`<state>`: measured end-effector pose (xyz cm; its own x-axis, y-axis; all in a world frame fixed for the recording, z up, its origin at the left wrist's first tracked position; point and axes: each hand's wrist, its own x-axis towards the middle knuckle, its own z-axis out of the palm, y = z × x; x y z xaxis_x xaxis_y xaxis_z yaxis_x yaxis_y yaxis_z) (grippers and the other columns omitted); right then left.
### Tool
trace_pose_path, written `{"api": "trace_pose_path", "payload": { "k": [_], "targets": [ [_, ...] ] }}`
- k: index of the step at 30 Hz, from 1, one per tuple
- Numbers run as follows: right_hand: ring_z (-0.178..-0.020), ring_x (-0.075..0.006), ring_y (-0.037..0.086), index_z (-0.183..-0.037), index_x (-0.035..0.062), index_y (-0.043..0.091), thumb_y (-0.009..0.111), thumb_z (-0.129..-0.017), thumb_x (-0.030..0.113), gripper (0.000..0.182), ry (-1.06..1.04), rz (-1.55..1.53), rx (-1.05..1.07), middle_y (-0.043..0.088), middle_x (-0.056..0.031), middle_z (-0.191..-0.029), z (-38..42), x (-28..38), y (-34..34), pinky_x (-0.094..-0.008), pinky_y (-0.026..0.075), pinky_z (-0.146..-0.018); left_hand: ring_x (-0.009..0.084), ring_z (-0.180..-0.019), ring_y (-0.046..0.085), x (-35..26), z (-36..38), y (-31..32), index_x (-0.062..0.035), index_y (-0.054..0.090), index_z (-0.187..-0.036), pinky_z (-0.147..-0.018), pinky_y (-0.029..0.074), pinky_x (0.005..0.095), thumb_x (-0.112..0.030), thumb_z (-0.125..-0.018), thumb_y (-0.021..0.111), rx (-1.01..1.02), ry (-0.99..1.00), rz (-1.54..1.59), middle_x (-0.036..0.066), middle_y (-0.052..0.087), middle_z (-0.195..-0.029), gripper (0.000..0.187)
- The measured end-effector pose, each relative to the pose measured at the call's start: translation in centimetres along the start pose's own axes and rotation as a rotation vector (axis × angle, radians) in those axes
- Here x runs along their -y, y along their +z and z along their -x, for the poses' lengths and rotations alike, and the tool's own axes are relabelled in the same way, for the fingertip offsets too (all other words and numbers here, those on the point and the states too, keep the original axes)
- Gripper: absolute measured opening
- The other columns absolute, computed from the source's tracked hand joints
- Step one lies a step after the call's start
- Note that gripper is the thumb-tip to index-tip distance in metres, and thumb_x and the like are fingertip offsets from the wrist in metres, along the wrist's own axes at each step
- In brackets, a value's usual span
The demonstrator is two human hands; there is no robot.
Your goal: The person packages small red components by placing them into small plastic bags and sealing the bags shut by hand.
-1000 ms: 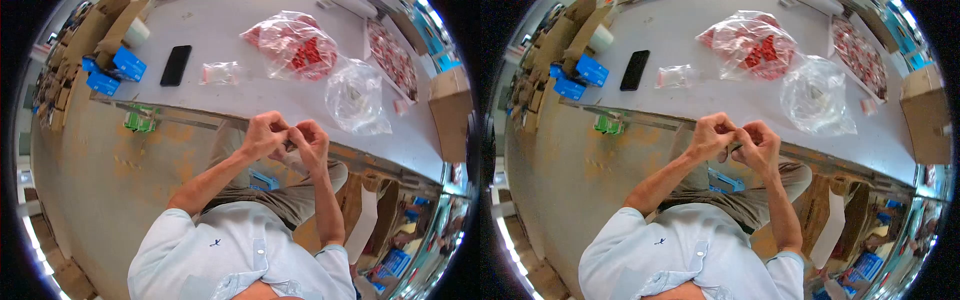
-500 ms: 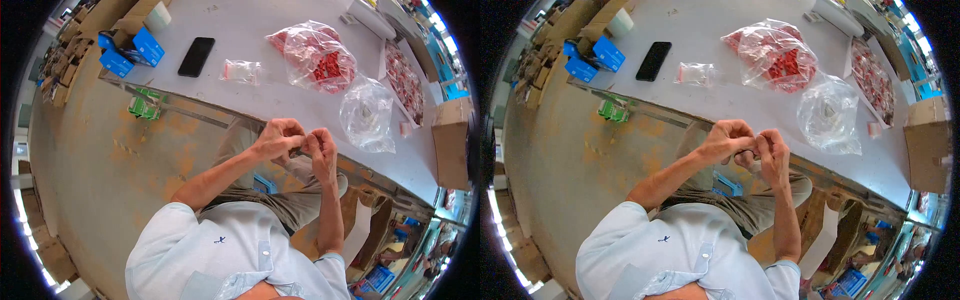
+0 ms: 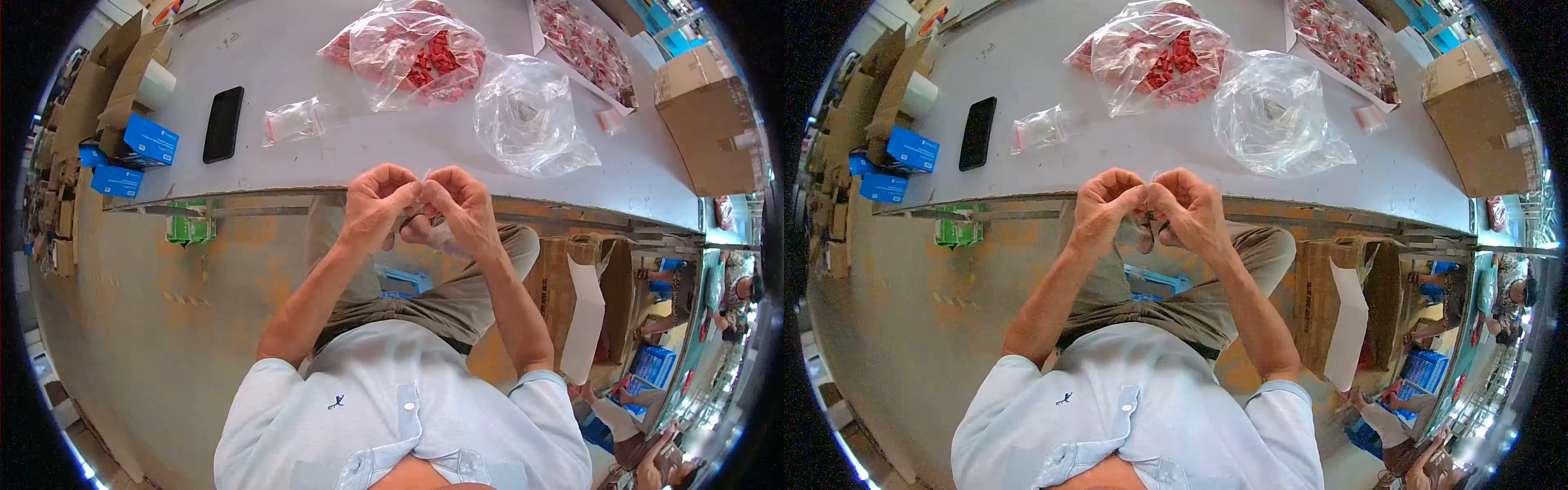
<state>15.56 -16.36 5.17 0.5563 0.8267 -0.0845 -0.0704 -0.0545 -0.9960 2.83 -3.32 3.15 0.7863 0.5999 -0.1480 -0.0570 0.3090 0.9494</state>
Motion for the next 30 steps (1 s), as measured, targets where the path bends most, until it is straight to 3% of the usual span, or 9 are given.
{"api": "trace_pose_path", "payload": {
  "k": [7,10,12,15,17,20,24,26,30],
  "targets": [
    [-0.070,-0.0090,0.064,-0.102,-0.0021,0.070,0.064,-0.102,0.017,0.020,-0.030,0.072,-0.067,0.072,-0.0044,-0.081,-0.2,-0.8,-0.6,-0.0280,0.055,-0.061,0.0047,-0.064,0.063,-1.0,0.2,1.1,-0.0014,0.072,-0.098,-0.049,0.047,0.0224,-0.014,-0.095,0.076,0.012,-0.026,-0.157,0.003,0.075,-0.084,0.013],
    [-0.070,-0.0096,0.066,-0.101,-0.0032,0.068,0.064,-0.099,0.013,0.017,-0.052,0.190,-0.071,0.071,-0.0065,-0.080,-0.1,-0.4,-1.0,-0.0293,0.054,-0.059,0.0060,-0.067,0.064,-1.4,0.1,1.4,-0.0006,0.073,-0.095,-0.053,0.050,0.0237,-0.012,-0.094,0.076,0.036,-0.034,-0.176,0.005,0.076,-0.086,0.011],
    [-0.070,-0.0099,0.066,-0.101,-0.0035,0.067,0.064,-0.097,0.011,0.016,-0.060,0.291,-0.072,0.070,-0.0076,-0.079,0.1,0.4,-1.1,-0.0302,0.054,-0.059,0.0090,-0.080,0.070,-1.5,0.2,1.7,-0.0010,0.073,-0.097,-0.073,0.057,0.0248,-0.003,-0.096,0.071,0.031,0.058,-0.367,0.004,0.075,-0.090,0.003],
    [-0.068,-0.0170,0.067,-0.097,-0.0030,0.064,0.063,-0.094,0.008,0.012,-0.071,0.436,-0.075,0.068,-0.0125,-0.078,0.1,1.0,-0.7,-0.0354,0.054,-0.062,0.0080,-0.077,0.067,-0.2,-0.2,1.6,-0.0009,0.073,-0.094,-0.071,0.055,0.0244,-0.002,-0.096,0.070,0.004,0.282,-0.473,0.002,0.071,-0.087,0.003],
    [-0.066,-0.0267,0.065,-0.094,-0.0013,0.061,0.061,-0.095,0.009,0.010,-0.379,0.634,-0.187,0.065,-0.0167,-0.078,-0.3,-0.7,-0.8,-0.0414,0.052,-0.062,0.0076,-0.076,0.065,0.4,-0.5,2.1,-0.0008,0.072,-0.094,-0.070,0.054,0.0244,-0.001,-0.095,0.070,-0.045,0.293,-0.454,0.001,0.069,-0.086,0.003],
    [-0.067,-0.0343,0.062,-0.093,-0.0009,0.060,0.060,-0.096,0.009,0.011,-0.482,0.697,-0.292,0.065,-0.0201,-0.081,-0.6,-1.0,-0.4,-0.0440,0.052,-0.064,0.0071,-0.076,0.064,1.0,-1.0,2.8,-0.0006,0.071,-0.095,-0.069,0.053,0.0242,-0.001,-0.095,0.069,-0.119,0.214,-0.309,-0.001,0.067,-0.085,0.002],
    [-0.064,-0.0253,0.062,-0.094,-0.0012,0.062,0.063,-0.096,0.010,0.012,-0.256,0.517,-0.253,0.065,-0.0150,-0.076,-0.3,-0.3,-1.0,-0.0405,0.050,-0.061,0.0064,-0.075,0.064,0.5,-1.4,2.7,0.0000,0.071,-0.100,-0.067,0.053,0.0231,-0.003,-0.098,0.069,-0.080,0.027,-0.198,0.000,0.068,-0.086,0.004],
    [-0.066,-0.0149,0.061,-0.097,-0.0024,0.066,0.065,-0.099,0.013,0.016,-0.012,0.250,-0.157,0.067,-0.0096,-0.074,-0.6,-0.7,-2.0,-0.0352,0.050,-0.061,0.0064,-0.074,0.064,0.6,-1.6,2.7,0.0005,0.071,-0.101,-0.066,0.053,0.0229,-0.004,-0.098,0.069,-0.065,0.081,-0.242,0.001,0.069,-0.085,0.005],
    [-0.070,-0.0087,0.059,-0.102,-0.0024,0.069,0.065,-0.101,0.016,0.019,-0.079,0.181,-0.150,0.068,-0.0067,-0.075,-0.8,-0.7,-1.7,-0.0308,0.051,-0.061,0.0070,-0.071,0.065,0.4,-1.5,2.9,0.0019,0.071,-0.102,-0.062,0.054,0.0231,-0.005,-0.100,0.070,-0.057,0.198,-0.324,0.002,0.071,-0.082,0.008]
  ]
}}
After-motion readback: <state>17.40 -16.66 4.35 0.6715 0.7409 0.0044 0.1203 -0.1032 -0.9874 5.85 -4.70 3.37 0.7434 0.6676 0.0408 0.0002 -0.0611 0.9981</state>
